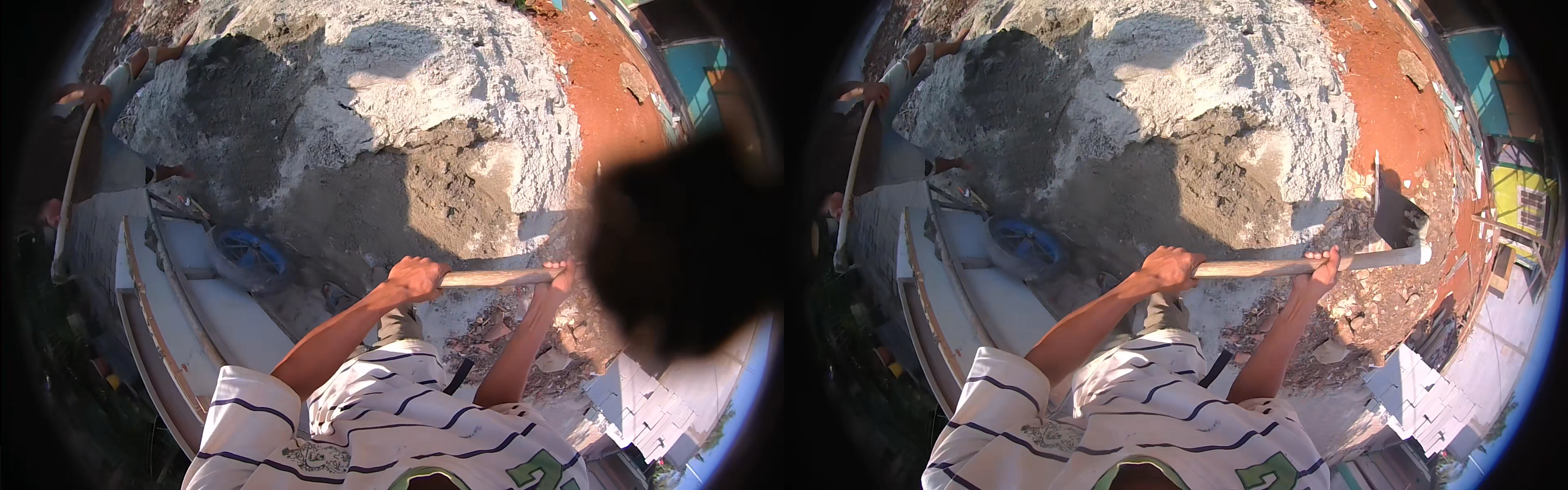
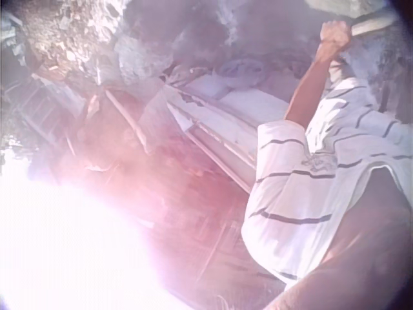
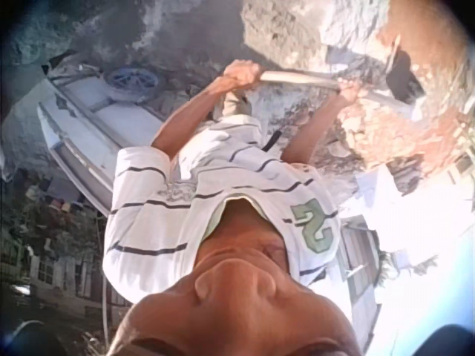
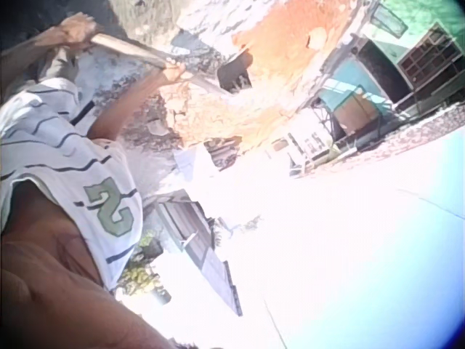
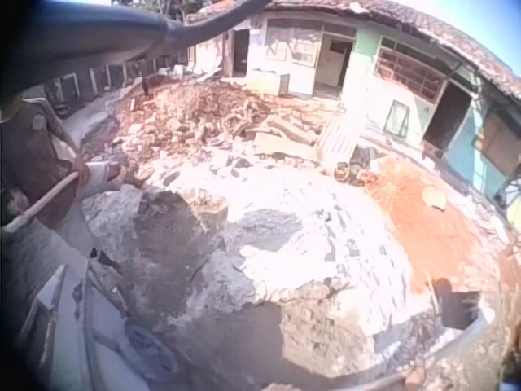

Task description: The person shovels a mixture of sand and cement into a wooden cart using a long-handled hoe while working alongside another person in an outdoor workspace.

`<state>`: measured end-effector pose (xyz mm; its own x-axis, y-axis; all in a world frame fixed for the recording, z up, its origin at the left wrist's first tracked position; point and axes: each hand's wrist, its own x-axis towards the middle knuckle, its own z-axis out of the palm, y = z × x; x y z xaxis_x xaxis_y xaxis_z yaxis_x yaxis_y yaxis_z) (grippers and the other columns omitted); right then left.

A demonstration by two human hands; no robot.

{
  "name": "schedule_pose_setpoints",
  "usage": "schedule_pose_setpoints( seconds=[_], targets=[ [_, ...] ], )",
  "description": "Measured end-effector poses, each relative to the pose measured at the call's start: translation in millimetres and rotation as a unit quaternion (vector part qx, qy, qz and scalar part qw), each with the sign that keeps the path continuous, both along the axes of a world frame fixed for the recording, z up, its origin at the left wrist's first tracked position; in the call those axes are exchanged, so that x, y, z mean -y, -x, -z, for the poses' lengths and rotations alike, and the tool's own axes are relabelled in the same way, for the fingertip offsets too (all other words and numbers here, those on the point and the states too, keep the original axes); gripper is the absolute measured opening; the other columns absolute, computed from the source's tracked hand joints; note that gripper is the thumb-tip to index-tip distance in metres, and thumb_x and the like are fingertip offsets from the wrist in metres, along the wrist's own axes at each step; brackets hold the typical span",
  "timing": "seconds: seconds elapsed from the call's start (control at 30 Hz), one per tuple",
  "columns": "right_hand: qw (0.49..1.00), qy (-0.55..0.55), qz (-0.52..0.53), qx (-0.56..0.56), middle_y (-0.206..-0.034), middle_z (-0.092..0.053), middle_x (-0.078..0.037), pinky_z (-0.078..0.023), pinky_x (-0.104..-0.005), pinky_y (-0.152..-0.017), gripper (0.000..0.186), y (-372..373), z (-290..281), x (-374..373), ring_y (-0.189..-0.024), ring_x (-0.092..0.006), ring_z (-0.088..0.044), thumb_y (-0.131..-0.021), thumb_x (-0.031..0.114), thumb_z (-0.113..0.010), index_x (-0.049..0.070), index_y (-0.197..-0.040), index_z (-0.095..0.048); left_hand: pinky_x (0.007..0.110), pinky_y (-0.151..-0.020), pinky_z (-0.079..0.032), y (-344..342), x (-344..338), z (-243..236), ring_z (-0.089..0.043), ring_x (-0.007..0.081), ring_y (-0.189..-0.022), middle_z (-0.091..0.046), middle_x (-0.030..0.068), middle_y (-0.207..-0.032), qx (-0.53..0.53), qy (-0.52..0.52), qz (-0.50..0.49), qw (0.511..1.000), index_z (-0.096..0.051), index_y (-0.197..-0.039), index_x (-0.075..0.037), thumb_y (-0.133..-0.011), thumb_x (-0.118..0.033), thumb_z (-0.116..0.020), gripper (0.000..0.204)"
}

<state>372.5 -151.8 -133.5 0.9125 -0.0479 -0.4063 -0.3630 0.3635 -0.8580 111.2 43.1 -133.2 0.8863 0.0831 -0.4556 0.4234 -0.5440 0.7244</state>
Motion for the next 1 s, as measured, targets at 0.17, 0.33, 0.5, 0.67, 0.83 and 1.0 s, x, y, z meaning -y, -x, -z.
schedule_pose_setpoints(
  seconds=[0.17, 0.33, 0.5, 0.67, 0.83, 1.0],
  targets=[
    [0.98, 0.034, 0.105, -0.166, -0.056, -0.039, -0.001, -0.039, -0.0299, -0.043, 0.024, 66, 118, -68, -0.046, -0.0119, -0.037, -0.087, 0.012, -0.051, 0.011, -0.067, -0.038, 0.043, -0.079, -0.049, 30, -69, 103, -0.063, 0.0294, -0.093, -0.067, 0.0099, -0.092, -0.055, -0.093, -0.014, 0.994, -0.064, -0.102, -0.018, -0.075, -0.023, -0.062, 0.027],
    [0.91, -0.037, 0.02, -0.412, -0.052, -0.038, -0.003, -0.042, -0.0316, -0.045, 0.022, 109, 300, -163, -0.045, -0.0162, -0.04, -0.08, 0.003, -0.046, 0.009, -0.061, -0.037, 0.04, -0.073, -0.052, 34, -128, 75, -0.066, 0.0274, -0.086, -0.069, 0.0089, -0.087, -0.19, -0.234, 0.008, 0.953, -0.069, -0.093, -0.016, -0.076, -0.016, -0.06, 0.02],
    [0.857, -0.156, -0.05, -0.489, -0.05, -0.038, 0.001, -0.044, -0.0282, -0.044, 0.026, 105, 323, -154, -0.043, -0.0141, -0.04, -0.082, 0.006, -0.048, 0.011, -0.058, -0.039, 0.036, -0.064, -0.054, 6, -84, 35, -0.069, 0.0255, -0.077, -0.069, 0.0123, -0.082, -0.201, -0.24, -0.038, 0.949, -0.07, -0.083, -0.009, -0.077, -0.01, -0.058, 0.014],
    [0.813, -0.228, -0.078, -0.53, -0.052, -0.042, -0.001, -0.046, -0.0284, -0.046, 0.02, 85, 281, -143, -0.045, -0.0151, -0.045, -0.083, 0.003, -0.051, 0.009, -0.065, -0.043, 0.035, -0.06, -0.054, -17, -81, -40, -0.068, 0.0252, -0.067, -0.068, 0.0112, -0.071, -0.164, -0.244, -0.054, 0.954, -0.07, -0.074, -0.008, -0.076, -0.013, -0.059, 0.013],
    [0.888, -0.187, -0.042, -0.417, -0.063, -0.052, -0.006, -0.054, -0.0313, -0.058, 0.029, 156, 152, -173, -0.057, -0.0209, -0.055, -0.085, 0.031, -0.06, 0.005, -0.076, -0.05, 0.036, -0.058, -0.053, 38, -100, -149, -0.068, 0.0258, -0.066, -0.067, 0.0125, -0.07, -0.135, -0.276, -0.038, 0.951, -0.069, -0.074, -0.007, -0.073, -0.012, -0.061, 0.01],
    [0.728, -0.402, -0.12, -0.543, -0.057, -0.046, -0.005, -0.051, -0.0306, -0.055, 0.026, 179, 156, -192, -0.054, -0.0184, -0.053, -0.08, 0.021, -0.059, 0.009, -0.062, -0.044, 0.037, -0.058, -0.053, 108, -117, -283, -0.067, 0.0274, -0.067, -0.066, 0.0123, -0.068, -0.171, -0.337, -0.018, 0.926, -0.069, -0.075, -0.006, -0.071, -0.01, -0.062, 0.009]
  ],
)
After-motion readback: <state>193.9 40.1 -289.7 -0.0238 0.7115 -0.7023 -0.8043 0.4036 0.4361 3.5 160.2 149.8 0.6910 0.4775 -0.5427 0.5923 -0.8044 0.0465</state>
